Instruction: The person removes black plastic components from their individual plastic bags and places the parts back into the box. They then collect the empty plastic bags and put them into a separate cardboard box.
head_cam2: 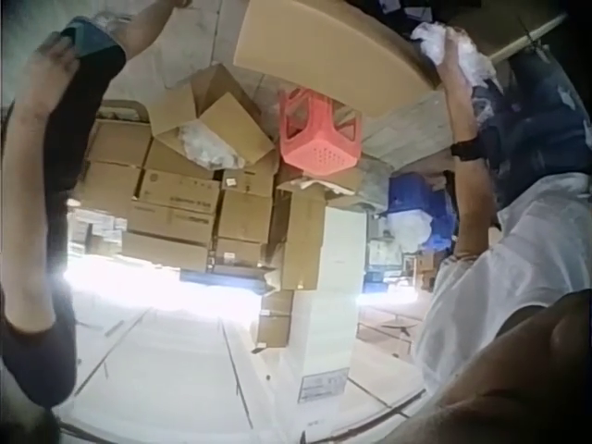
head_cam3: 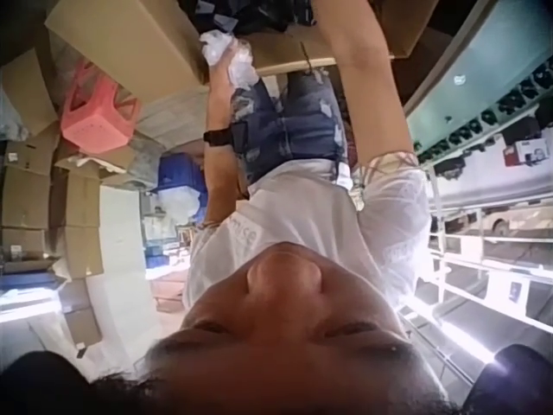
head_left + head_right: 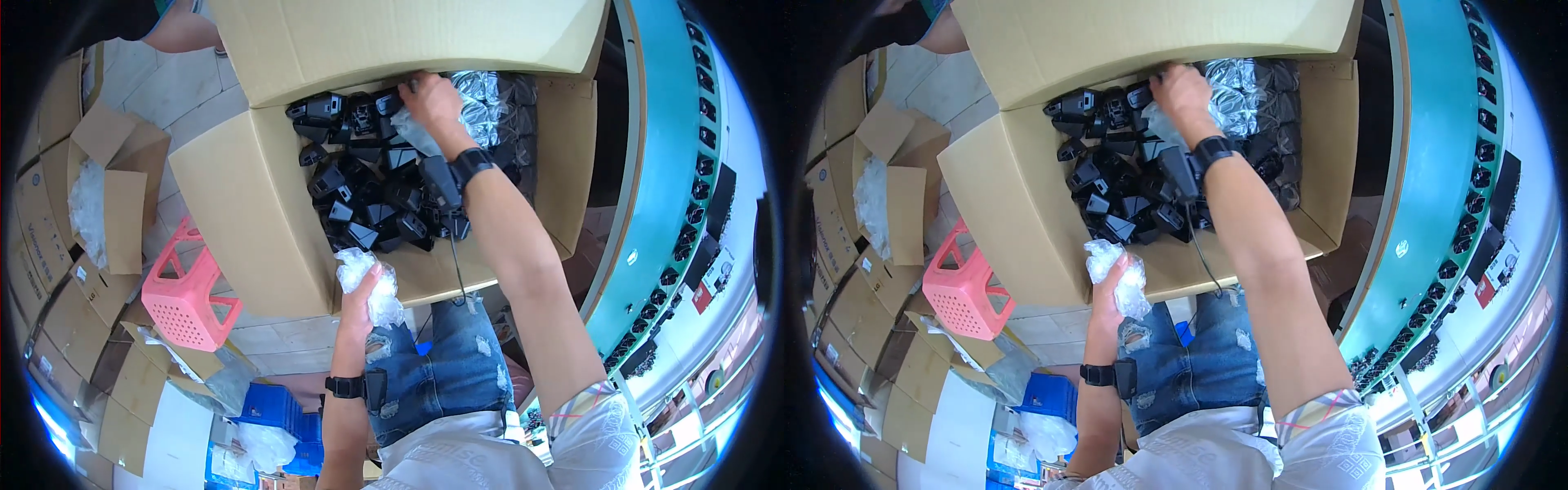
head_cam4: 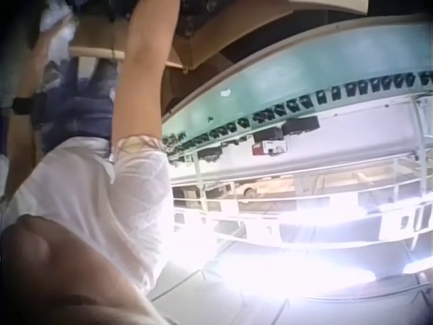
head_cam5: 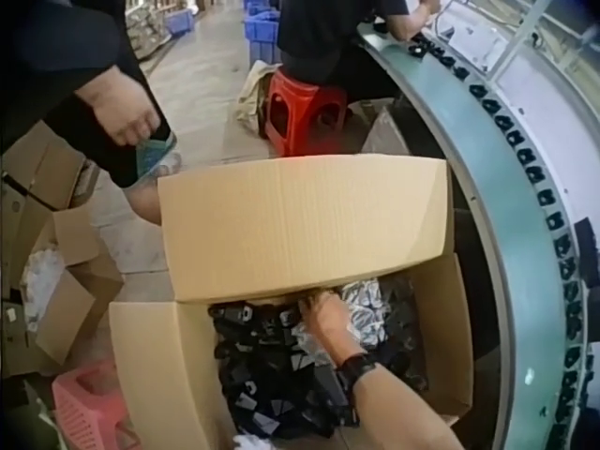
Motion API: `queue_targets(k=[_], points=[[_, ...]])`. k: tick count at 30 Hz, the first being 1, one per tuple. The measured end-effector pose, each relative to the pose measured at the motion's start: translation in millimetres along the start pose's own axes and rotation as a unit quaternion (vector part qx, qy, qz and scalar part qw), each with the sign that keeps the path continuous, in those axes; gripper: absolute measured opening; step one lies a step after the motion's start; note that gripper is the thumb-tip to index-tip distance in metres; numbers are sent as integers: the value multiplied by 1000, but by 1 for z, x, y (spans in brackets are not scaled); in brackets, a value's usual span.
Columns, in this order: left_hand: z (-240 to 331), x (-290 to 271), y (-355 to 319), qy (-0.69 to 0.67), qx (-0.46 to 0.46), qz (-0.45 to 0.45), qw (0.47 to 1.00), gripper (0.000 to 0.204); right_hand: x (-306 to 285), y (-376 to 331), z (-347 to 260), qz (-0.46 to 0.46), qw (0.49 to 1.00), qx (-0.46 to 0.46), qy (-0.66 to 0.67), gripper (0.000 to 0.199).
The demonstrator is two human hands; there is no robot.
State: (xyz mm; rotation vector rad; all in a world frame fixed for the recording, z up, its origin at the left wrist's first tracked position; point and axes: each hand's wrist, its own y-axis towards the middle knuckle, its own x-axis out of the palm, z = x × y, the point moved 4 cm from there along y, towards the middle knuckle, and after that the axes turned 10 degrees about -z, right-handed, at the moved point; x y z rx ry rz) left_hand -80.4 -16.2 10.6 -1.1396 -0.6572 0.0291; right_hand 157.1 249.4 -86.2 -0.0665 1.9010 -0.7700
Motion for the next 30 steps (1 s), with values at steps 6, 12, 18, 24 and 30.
queue_targets(k=[6,12,18,24,30], points=[[-1,-4,3,32,3,20,999,20,7,10,-2,-3,997,71,32,47],[-7,-18,5,21,4,21,1000,24,12,-1,18,-150,978,-129,-66,33],[-7,-12,7,19,7,18,1000,24,16,-44,20,-72,971,-185,-133,15],[-7,-18,5,-14,-26,11,999,21,-13,-84,32,108,968,-208,94,14],[-4,-17,6,14,-13,-1,1000,22,5,-54,22,-8,956,-265,-126,41]])
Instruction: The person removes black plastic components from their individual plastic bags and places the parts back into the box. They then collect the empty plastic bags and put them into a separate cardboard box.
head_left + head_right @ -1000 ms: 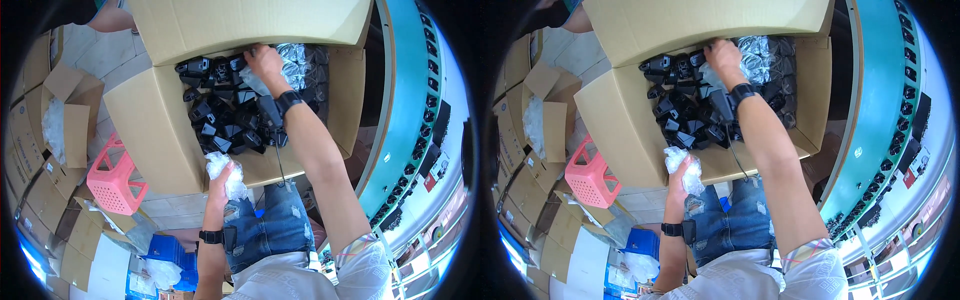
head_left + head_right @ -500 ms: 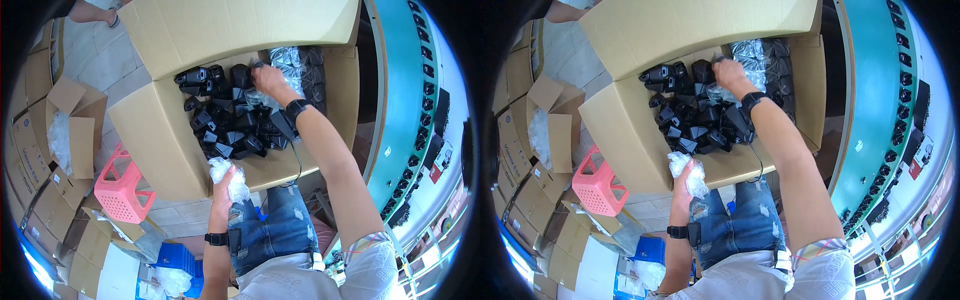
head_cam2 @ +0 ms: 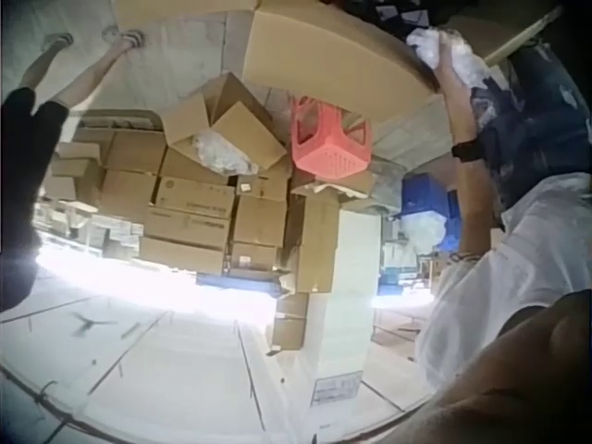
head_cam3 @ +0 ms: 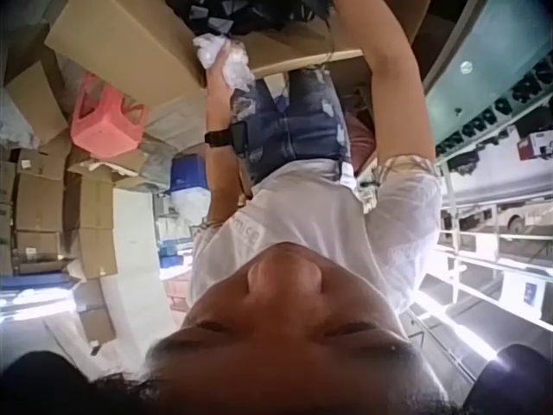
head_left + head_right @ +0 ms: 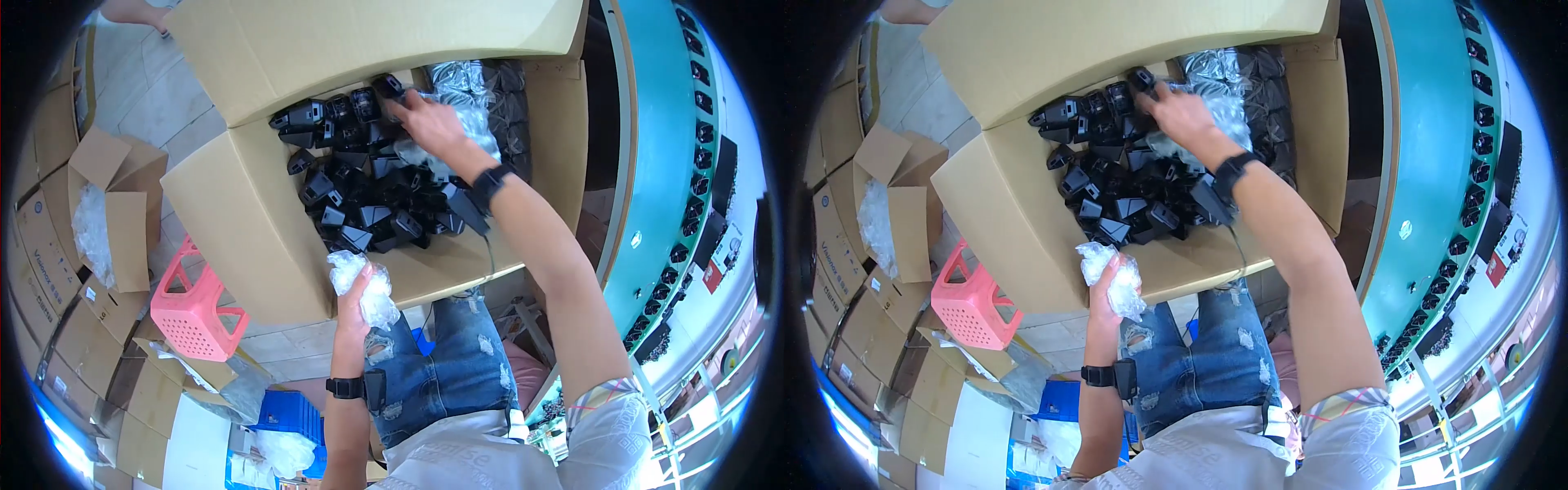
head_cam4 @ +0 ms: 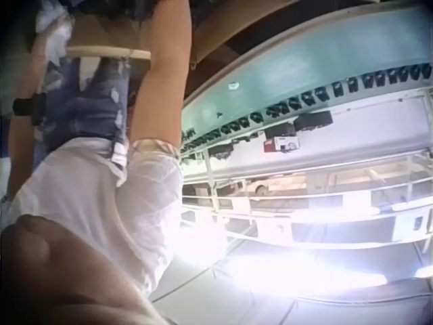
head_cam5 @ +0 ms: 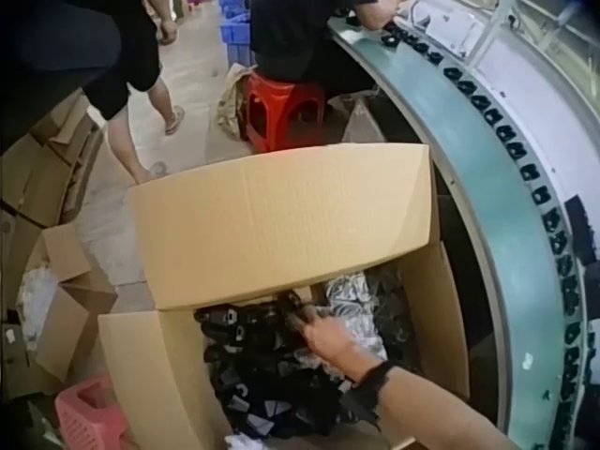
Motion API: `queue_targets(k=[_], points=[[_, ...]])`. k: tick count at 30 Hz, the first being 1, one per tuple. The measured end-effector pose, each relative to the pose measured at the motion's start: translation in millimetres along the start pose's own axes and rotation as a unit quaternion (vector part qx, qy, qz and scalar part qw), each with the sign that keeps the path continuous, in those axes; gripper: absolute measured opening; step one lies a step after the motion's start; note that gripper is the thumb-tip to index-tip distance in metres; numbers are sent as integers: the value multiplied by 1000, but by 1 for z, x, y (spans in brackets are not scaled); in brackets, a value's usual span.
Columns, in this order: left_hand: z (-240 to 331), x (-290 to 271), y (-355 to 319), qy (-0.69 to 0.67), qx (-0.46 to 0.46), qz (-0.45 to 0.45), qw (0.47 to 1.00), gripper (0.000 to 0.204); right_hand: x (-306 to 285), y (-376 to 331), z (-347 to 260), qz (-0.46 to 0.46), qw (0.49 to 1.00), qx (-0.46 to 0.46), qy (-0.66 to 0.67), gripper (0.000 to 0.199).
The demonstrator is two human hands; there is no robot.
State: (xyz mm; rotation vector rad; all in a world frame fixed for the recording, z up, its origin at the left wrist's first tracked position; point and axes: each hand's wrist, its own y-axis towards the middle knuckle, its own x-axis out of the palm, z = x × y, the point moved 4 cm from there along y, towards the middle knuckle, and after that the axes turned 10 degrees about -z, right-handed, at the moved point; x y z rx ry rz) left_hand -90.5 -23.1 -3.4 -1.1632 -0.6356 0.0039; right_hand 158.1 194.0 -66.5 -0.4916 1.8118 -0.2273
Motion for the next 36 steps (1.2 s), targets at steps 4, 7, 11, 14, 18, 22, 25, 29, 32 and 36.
queue_targets(k=[4,7,11,14,18,22,25,29,32,36], points=[[-1,12,2,6,13,0,1000,25,7,37,-1,-36,992,18,-123,21],[-4,5,4,12,21,8,1000,25,8,33,-8,-34,992,33,-119,17],[-4,4,3,-11,10,11,1000,25,10,-6,-4,23,986,92,138,19],[-2,1,2,-9,17,17,1000,25,-17,-59,5,226,852,112,460,20],[-2,6,3,-25,-6,6,1000,25,-2,-100,77,162,675,138,707,16],[-2,8,2,-9,-13,30,999,25,-41,-59,97,151,942,173,246,33],[1,10,1,-17,-8,4,1000,25,-33,-14,84,-52,997,59,13,52],[2,19,1,-14,11,-14,1000,24,-20,5,74,-143,986,41,-72,62],[3,18,4,1,23,0,1000,24,-10,9,78,-131,987,20,-89,52],[2,14,0,-15,19,1,1000,24,-11,15,83,-161,985,44,-44,29]])
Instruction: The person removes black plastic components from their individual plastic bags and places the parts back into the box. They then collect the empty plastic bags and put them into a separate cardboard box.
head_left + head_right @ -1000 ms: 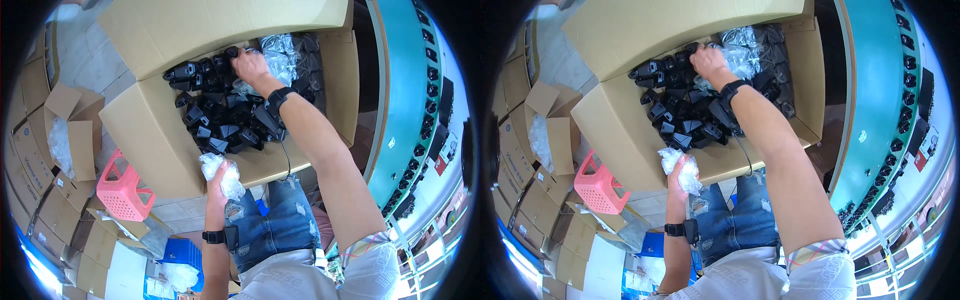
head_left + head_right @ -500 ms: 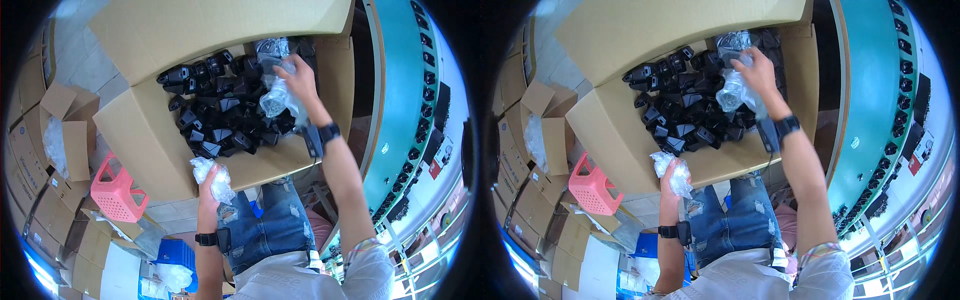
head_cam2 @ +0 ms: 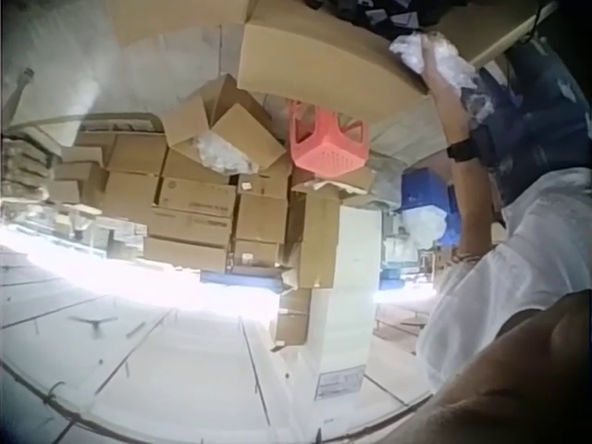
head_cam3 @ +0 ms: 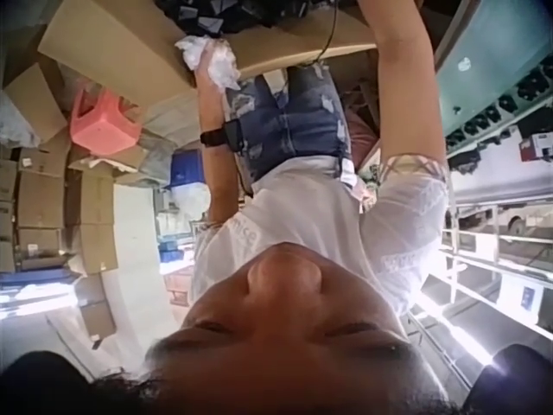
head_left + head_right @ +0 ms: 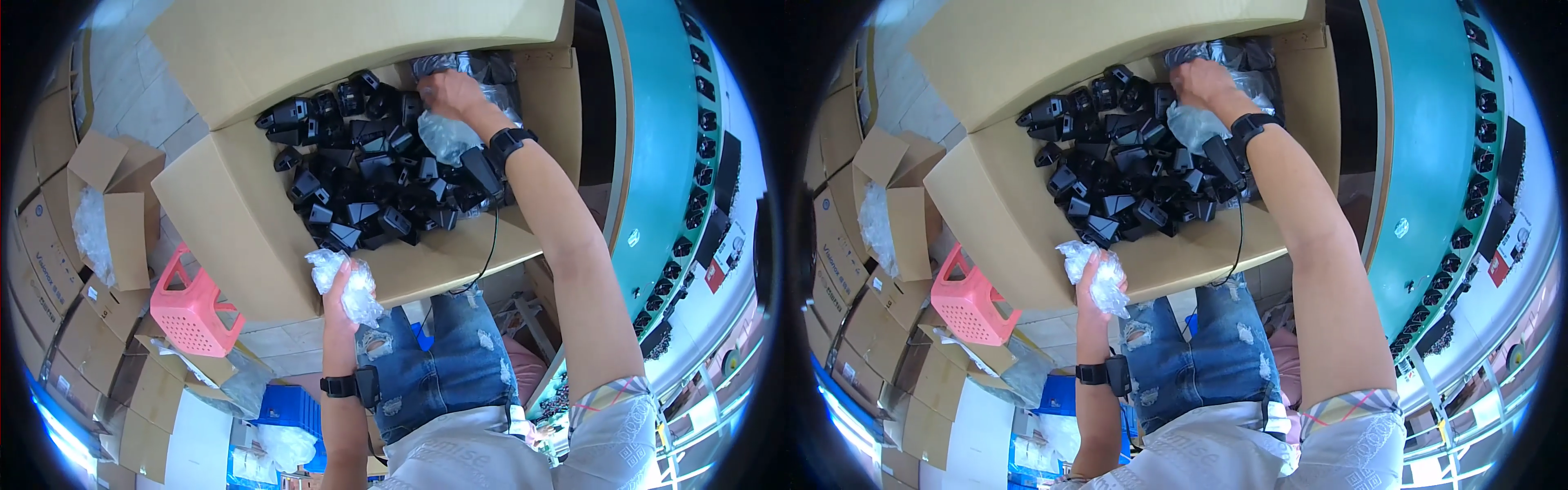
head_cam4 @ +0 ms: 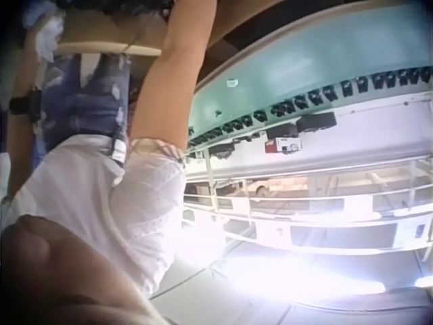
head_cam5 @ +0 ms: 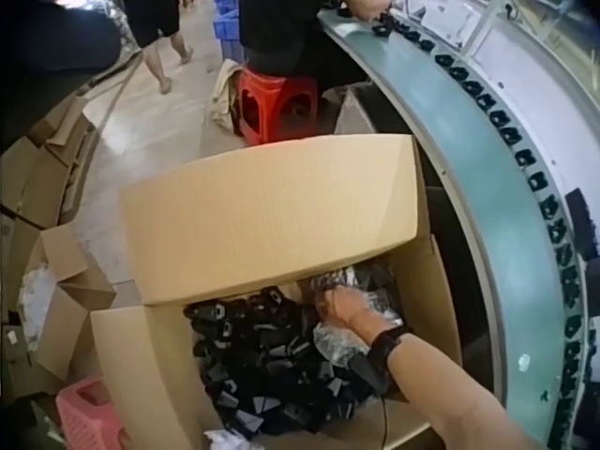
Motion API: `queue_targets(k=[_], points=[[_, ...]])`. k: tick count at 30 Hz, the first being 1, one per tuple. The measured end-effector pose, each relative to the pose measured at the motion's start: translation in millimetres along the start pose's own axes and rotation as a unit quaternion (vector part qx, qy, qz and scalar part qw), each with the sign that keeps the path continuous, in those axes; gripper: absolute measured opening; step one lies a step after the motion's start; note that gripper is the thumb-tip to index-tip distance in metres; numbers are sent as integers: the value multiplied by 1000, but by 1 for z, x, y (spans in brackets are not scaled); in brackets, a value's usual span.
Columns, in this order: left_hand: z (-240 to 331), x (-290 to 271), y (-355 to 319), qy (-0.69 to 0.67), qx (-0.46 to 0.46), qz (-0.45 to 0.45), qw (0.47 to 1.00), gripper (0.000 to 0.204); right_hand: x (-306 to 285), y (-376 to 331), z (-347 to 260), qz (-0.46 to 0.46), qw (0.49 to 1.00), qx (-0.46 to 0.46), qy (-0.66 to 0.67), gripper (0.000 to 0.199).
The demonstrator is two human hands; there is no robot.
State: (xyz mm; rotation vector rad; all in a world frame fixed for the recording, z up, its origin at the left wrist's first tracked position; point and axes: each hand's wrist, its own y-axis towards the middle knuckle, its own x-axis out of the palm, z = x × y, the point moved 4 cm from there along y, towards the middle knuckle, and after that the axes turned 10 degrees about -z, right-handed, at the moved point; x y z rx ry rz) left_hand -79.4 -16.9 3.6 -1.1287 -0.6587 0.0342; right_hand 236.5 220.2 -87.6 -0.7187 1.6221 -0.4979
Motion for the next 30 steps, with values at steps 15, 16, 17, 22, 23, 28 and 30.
queue_targets(k=[15,16,17,22,23,28,30], points=[[-4,-4,4,-56,-30,-7,998,25,-9,-82,51,246,783,-48,570,22],[-3,-6,3,-54,-31,-3,998,25,-31,-80,26,195,863,31,465,22],[-1,-7,2,-56,-31,-1,998,25,-33,-68,12,193,862,31,468,22],[-1,-6,2,-36,-35,-16,999,25,-24,5,-32,54,995,2,-83,23],[-2,-1,5,-55,-32,-30,998,26,-22,15,-29,78,984,13,-162,23],[0,-1,3,-56,-21,-33,998,27,-11,29,-44,-7,968,-12,-251,23],[-2,0,7,-67,-24,-42,997,26,-4,20,-23,81,986,8,-145,19]])
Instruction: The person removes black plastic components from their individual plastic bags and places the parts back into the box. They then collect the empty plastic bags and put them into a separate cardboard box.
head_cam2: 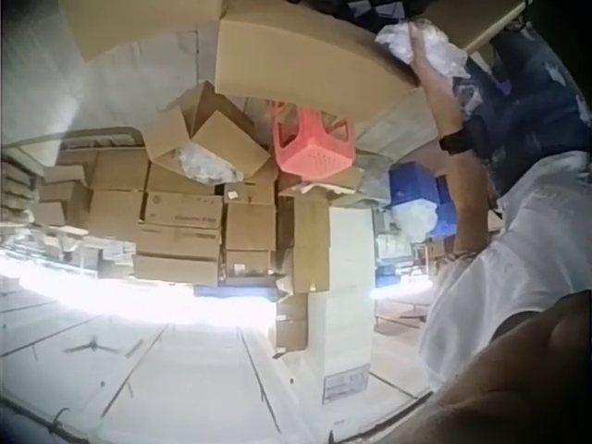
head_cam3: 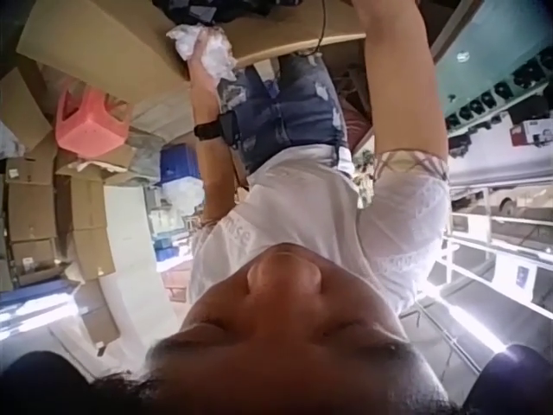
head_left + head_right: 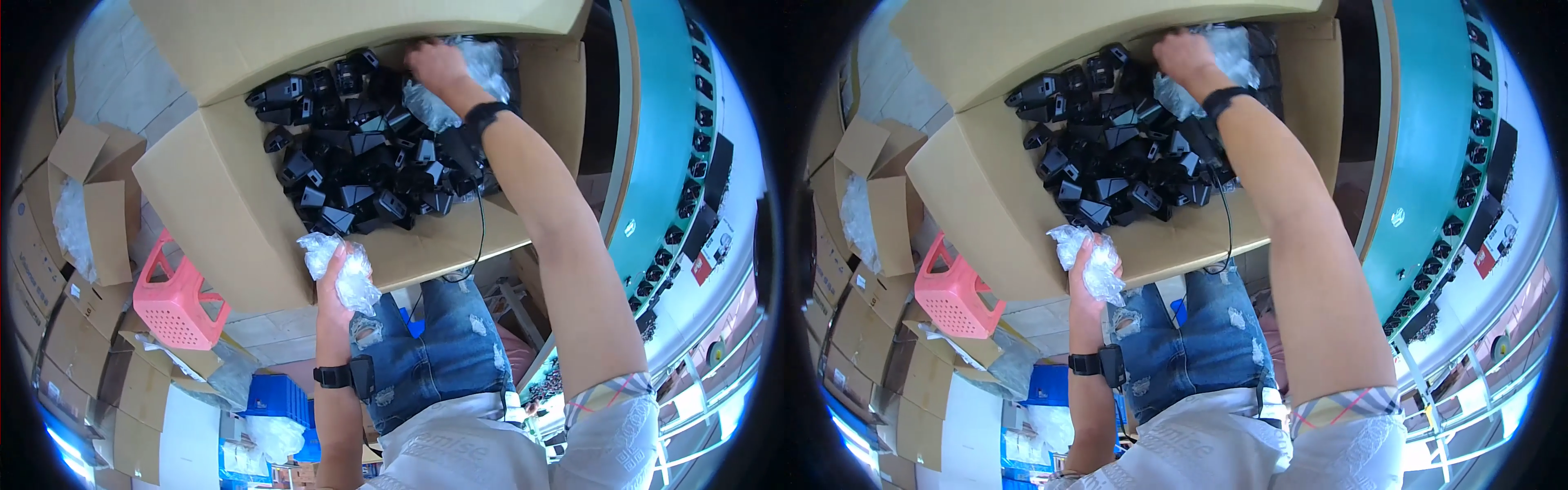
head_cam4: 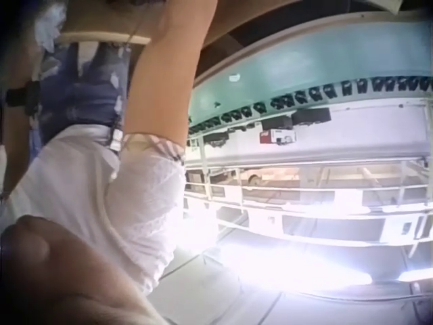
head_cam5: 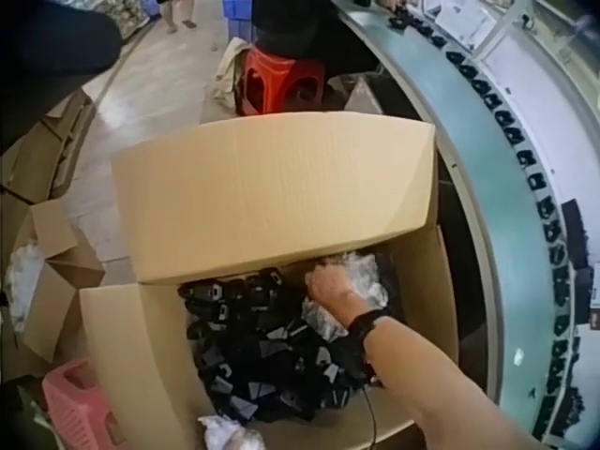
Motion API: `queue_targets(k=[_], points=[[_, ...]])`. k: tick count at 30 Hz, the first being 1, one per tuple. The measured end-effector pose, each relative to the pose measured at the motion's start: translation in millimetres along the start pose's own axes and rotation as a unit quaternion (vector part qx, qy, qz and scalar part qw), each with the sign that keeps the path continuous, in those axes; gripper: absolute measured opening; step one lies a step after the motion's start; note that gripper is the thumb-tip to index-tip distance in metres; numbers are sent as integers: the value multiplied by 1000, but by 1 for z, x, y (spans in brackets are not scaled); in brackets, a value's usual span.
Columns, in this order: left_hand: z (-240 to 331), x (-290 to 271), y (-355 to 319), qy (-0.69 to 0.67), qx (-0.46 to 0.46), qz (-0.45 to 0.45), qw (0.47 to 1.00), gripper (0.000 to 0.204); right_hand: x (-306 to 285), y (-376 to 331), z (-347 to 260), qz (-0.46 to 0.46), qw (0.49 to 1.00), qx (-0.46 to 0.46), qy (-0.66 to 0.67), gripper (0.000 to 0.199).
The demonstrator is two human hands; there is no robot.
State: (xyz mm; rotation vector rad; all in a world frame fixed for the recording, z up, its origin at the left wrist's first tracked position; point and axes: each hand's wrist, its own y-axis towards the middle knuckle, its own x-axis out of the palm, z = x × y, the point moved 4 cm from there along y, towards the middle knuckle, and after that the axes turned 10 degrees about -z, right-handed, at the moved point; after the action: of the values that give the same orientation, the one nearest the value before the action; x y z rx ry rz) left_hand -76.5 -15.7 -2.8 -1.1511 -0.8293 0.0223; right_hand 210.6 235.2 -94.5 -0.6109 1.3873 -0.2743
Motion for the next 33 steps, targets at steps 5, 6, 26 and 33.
queue_targets(k=[5,6,26,33], points=[[2,-4,-2,-35,9,-15,999,26,-30,-77,30,297,916,127,238,24],[3,-5,-4,-29,6,-2,1000,26,-34,-103,44,291,885,129,340,23],[-1,-7,-4,-14,-6,20,1000,28,26,-68,-13,-63,963,84,247,23],[0,-5,-3,2,2,38,999,27,12,-170,74,225,596,184,749,17]])
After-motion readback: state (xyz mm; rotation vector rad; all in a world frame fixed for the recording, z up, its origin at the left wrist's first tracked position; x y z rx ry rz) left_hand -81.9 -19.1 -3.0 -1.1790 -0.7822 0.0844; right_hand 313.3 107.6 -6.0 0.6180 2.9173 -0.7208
